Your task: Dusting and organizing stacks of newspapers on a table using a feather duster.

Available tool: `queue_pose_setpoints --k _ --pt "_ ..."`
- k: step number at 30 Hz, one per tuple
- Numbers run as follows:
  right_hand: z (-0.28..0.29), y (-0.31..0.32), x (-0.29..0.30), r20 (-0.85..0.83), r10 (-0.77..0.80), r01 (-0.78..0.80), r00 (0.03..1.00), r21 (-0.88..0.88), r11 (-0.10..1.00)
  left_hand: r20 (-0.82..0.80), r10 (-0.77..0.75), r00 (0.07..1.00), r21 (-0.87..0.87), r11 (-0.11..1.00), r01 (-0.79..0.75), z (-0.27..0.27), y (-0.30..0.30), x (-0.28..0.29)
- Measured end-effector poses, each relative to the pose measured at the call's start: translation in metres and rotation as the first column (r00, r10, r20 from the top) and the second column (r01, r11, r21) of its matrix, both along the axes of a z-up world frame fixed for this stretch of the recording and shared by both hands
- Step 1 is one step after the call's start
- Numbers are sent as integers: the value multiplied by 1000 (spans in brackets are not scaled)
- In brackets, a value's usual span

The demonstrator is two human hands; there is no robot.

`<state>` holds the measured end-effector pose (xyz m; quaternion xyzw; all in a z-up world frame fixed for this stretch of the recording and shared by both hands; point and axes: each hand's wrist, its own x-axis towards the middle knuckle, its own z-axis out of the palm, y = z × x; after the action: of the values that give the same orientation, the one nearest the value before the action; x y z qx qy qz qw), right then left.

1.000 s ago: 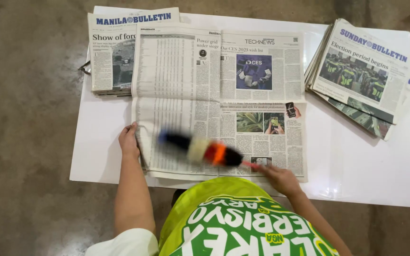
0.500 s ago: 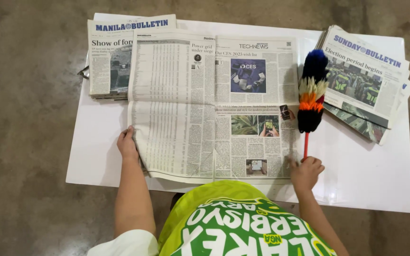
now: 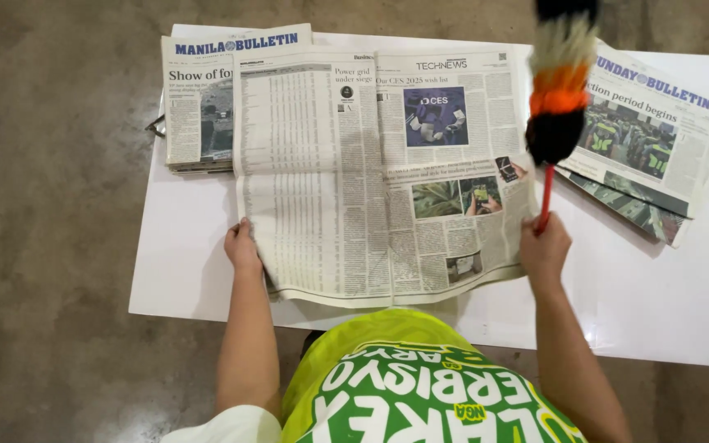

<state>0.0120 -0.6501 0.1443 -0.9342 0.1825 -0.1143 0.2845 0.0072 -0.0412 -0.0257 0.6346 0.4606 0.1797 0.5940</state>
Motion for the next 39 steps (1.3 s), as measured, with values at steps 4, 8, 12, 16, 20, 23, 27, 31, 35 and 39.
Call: queue_pose_setpoints --k 4,8,12,16,20,23,27,31,35,39 --pt "66 18 18 86 -38 17 996 239 971 -199 -162 967 128 973 189 50 -12 8" --pt "145 77 7 123 -35 -49 992 618 785 -559 -49 828 584 685 435 130 -62 26" --pt "164 105 -1 114 -13 -69 993 683 727 -63 -504 861 651 634 419 197 -141 52" --pt "161 119 -15 59 66 -88 996 627 774 151 -744 651 401 648 647 276 -226 63" --pt "162 136 -27 87 150 -167 985 708 686 227 -895 384 259 436 862 343 -277 52" --pt "153 142 -35 90 170 -181 981 720 670 98 -940 327 241 341 908 356 -286 52" --pt "152 145 -43 56 145 -138 988 742 656 1 -936 353 137 350 927 324 -282 58" --pt "150 145 -45 31 97 -85 995 784 615 45 -935 351 97 354 930 303 -263 58" --pt "125 117 -42 55 12 -48 998 723 689 -35 -893 449 113 443 889 262 -232 64" --pt "91 52 -31 151 -116 5 982 591 806 -97 -786 611 145 596 790 215 -175 71"
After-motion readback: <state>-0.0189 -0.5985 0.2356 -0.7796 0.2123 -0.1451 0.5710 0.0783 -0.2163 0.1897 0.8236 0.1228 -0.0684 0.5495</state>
